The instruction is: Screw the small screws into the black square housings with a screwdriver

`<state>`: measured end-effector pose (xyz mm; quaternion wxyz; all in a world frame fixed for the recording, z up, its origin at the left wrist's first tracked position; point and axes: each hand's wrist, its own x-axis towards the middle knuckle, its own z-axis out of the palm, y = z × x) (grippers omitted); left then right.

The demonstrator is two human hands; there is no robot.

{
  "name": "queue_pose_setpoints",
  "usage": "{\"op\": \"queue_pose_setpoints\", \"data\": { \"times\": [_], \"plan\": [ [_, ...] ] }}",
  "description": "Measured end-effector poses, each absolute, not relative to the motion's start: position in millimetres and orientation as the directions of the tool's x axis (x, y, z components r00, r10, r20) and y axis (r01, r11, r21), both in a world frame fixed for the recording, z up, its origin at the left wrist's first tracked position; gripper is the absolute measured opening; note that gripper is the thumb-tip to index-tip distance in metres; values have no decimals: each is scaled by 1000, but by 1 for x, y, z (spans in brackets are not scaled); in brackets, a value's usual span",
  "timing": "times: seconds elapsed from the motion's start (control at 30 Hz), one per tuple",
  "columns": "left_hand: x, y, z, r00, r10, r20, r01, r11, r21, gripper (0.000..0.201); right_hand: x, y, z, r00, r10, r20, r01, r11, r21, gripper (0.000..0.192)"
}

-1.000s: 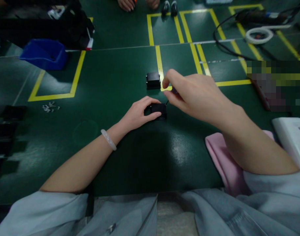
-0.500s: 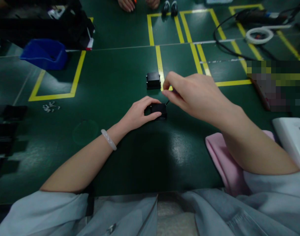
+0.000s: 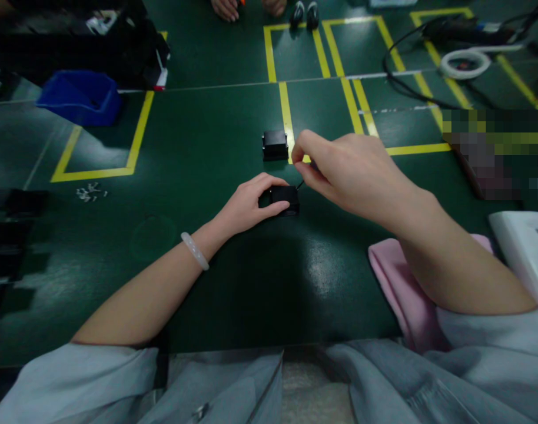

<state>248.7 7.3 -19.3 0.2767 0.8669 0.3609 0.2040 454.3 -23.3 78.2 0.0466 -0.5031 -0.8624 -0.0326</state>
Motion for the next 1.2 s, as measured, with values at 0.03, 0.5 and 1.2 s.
{"op": "queue_pose_setpoints", "data": {
  "times": [0.03, 0.5, 1.2],
  "plan": [
    [249, 7, -19, 657, 738, 155, 510, -587, 629, 37, 455, -24, 78, -496, 858, 134, 866, 501, 0, 36],
    [249, 7, -20, 658, 736, 159, 507, -588, 630, 38, 452, -23, 76, -463, 877, 131, 884, 468, -13, 37],
    [248, 8, -21, 655, 735, 176, 500, -596, 628, 36, 452, -24, 78, -446, 885, 131, 886, 457, -73, 35]
  ]
}}
